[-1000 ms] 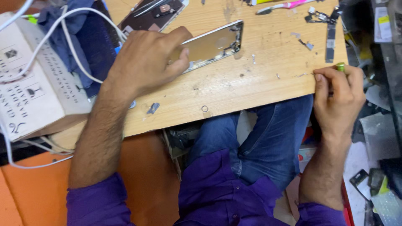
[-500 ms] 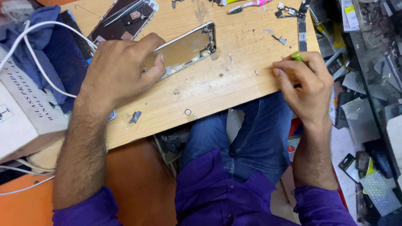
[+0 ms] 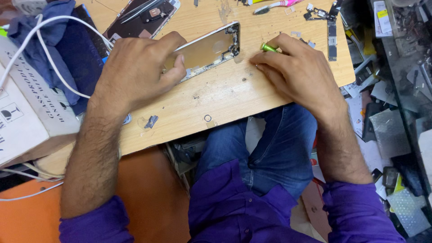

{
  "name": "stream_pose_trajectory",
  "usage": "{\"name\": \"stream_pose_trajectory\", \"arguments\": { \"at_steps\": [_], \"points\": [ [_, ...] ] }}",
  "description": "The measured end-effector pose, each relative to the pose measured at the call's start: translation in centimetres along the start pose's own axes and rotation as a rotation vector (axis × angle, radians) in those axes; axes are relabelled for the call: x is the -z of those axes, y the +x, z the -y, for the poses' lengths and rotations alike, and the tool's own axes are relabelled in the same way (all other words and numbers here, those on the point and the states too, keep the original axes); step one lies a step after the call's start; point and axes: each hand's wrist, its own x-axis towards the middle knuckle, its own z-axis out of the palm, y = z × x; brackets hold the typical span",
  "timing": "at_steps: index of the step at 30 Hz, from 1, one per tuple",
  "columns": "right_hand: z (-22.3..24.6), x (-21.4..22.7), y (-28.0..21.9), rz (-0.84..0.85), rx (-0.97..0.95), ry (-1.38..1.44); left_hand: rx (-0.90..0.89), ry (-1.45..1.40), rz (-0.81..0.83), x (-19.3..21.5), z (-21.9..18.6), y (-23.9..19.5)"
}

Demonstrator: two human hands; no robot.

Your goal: The person uses a green screwdriver to remove multiple screws from the back of a disassembled smartphone. The person then places a black component onto the phone's internal frame.

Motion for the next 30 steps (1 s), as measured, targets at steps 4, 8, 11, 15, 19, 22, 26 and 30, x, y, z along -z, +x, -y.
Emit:
{"name": "stream_pose_trajectory", "arguments": {
  "at_steps": [4, 8, 11, 15, 19, 22, 26, 30],
  "points": [
    [-0.4, -0.3, 0.4, 0.022, 0.000, -0.028, -0.029, -0.017, -0.022, 0.0, 0.2, -0.1],
    [-0.9, -0.2, 0.1, 0.027, -0.016, -0.056, -0.031, -0.014, -0.024, -0.1, 0.2, -0.2],
    [-1.2, 0.1, -0.1, 0.044, -0.044, -0.032, -0.043, 0.006, -0.036, -0.2, 0.3, -0.2],
    [-1.5, 0.2, 0.0, 0.054, -0.023, -0.035, -0.046, 0.032, -0.040, -0.3, 0.2, -0.2],
    [-1.7, 0.1, 0.2, 0.082, 0.001, -0.044, -0.045, 0.016, -0.044, -0.3, 0.2, -0.2],
    [-1.8, -0.1, 0.3, 0.084, 0.008, -0.052, -0.051, -0.001, -0.056, -0.2, 0.2, -0.3],
    [-1.5, 0.3, -0.3, 0.024, -0.013, 0.020, -0.062, -0.014, -0.063, -0.2, 0.2, -0.3],
    [0.2, -0.2, -0.2, -0.126, 0.053, 0.083, -0.010, -0.010, -0.012, -0.3, 0.1, -0.2]
  ]
}}
